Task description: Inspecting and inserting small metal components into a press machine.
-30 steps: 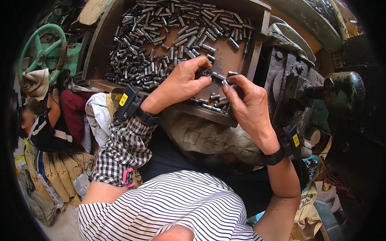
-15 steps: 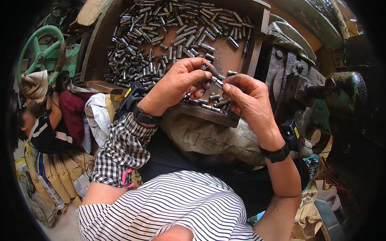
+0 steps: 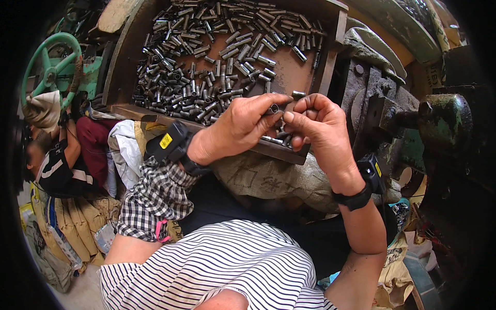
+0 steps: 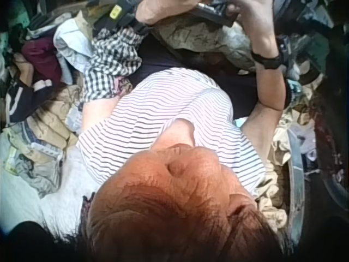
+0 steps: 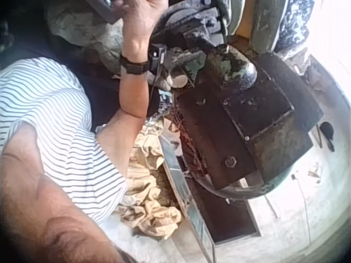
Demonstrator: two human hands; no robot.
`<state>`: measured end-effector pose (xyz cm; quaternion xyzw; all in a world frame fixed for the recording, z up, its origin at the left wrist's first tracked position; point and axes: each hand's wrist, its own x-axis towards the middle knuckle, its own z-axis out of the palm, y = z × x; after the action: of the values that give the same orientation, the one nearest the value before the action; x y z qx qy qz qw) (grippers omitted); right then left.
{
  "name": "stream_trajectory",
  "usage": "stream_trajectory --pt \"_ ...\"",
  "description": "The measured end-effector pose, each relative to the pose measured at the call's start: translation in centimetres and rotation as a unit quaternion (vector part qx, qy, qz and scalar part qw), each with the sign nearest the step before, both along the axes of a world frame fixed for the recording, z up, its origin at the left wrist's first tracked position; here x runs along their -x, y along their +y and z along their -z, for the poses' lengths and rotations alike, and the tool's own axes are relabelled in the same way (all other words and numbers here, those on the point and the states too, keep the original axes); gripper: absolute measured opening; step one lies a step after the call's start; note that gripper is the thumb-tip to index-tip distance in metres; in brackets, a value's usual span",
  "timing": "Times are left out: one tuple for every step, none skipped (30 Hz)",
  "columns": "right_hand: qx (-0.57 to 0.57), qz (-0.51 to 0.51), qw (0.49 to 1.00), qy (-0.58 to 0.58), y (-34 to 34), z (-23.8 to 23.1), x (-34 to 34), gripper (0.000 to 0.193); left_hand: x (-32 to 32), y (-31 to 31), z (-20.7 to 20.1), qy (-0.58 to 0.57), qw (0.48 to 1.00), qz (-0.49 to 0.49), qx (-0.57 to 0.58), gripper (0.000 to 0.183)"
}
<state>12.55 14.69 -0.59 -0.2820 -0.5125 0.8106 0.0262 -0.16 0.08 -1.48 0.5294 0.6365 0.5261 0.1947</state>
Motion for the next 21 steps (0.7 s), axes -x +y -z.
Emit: stream_trajectory --pt "0.049 -0.001 0.999 -0.013 0.1 -0.1 -0.1 0.016 0.2 -0.2 -0.1 -0.063 0.996 0.043 0.047 0.024" --pt "0.071 -0.014 0.997 -0.011 0.3 -0.1 -0.1 0.017 0.8 -0.5 -0.2 -0.125 0.984 0.086 0.093 0.026" --pt "0.087 -0.017 0.996 -0.006 0.4 -0.1 -0.2 0.017 1.3 -0.6 -0.2 -0.192 0.966 0.129 0.112 0.027" --pt "0.103 -0.021 0.994 -0.003 0.5 -0.1 -0.2 0.018 1.5 -0.5 -0.1 -0.081 0.986 0.115 0.084 0.03" --pt "0.085 -0.022 0.996 -0.006 0.5 -0.1 -0.1 0.017 1.5 -0.3 0.1 0.023 0.994 0.099 0.029 0.033" --pt "0.067 -0.024 0.997 -0.008 0.5 0.0 -0.1 0.017 1.4 -0.1 0.3 0.127 0.988 0.081 -0.027 0.036" --pt "0.057 -0.041 0.998 -0.003 0.5 0.0 0.0 0.017 1.3 -0.1 0.4 0.133 0.988 0.069 -0.024 0.038" --pt "0.046 -0.042 0.998 -0.017 0.5 0.0 0.1 0.017 1.0 -0.2 0.5 0.138 0.988 0.058 -0.022 0.04" --pt "0.042 -0.059 0.997 -0.025 0.5 0.0 0.2 0.016 0.9 -0.3 0.6 0.149 0.987 0.049 -0.019 0.043" --pt "0.025 -0.06 0.997 -0.046 0.5 0.0 0.4 0.016 0.9 -0.4 0.6 0.082 0.995 0.049 0.005 0.042" --pt "0.044 -0.04 0.998 -0.018 0.4 0.1 0.6 0.016 1.0 -0.5 0.5 0.02 0.998 0.05 0.03 0.041" --pt "0.049 -0.003 0.999 -0.003 0.2 0.1 0.9 0.015 1.3 -0.7 0.4 -0.044 0.995 0.053 0.068 0.04" --pt "0.055 0.024 0.998 0.014 0.1 0.2 1.3 0.015 1.9 -0.9 0.3 -0.211 0.97 0.015 0.117 0.033" --pt "-0.116 0.002 0.993 0.01 -0.1 0.3 1.7 0.015 2.7 -1.1 0.2 -0.372 0.915 -0.014 0.159 0.029" --pt "-0.281 -0.028 0.959 0.009 -0.3 0.6 2.2 0.015 3.6 -1.1 0.2 -0.482 0.869 -0.031 0.106 0.027" --pt "-0.438 -0.058 0.897 0.01 -0.5 0.8 2.7 0.014 4.2 -1.3 0.2 -0.578 0.811 -0.068 0.058 0.025" --pt "-0.676 -0.068 0.727 0.095 -0.6 1.2 3.6 0.011 4.6 -1.5 0.1 -0.606 0.793 -0.064 0.023 0.025" --pt "-0.731 -0.122 0.671 0.034 -1.0 1.5 3.9 0.011 4.8 -1.6 0.2 -0.603 0.795 -0.066 0.018 0.025" --pt "-0.761 -0.177 0.624 -0.009 -1.3 1.8 4.3 0.011 4.8 -1.7 0.3 -0.597 0.797 -0.084 0.023 0.026" --pt "-0.776 -0.245 0.576 -0.078 -1.6 2.1 4.5 0.011 4.8 -1.7 0.4 -0.596 0.797 -0.096 0.03 0.026" --pt "-0.778 -0.262 0.565 -0.083 -1.8 2.2 4.7 0.013 4.5 -1.7 0.5 -0.549 0.828 -0.105 0.04 0.024"
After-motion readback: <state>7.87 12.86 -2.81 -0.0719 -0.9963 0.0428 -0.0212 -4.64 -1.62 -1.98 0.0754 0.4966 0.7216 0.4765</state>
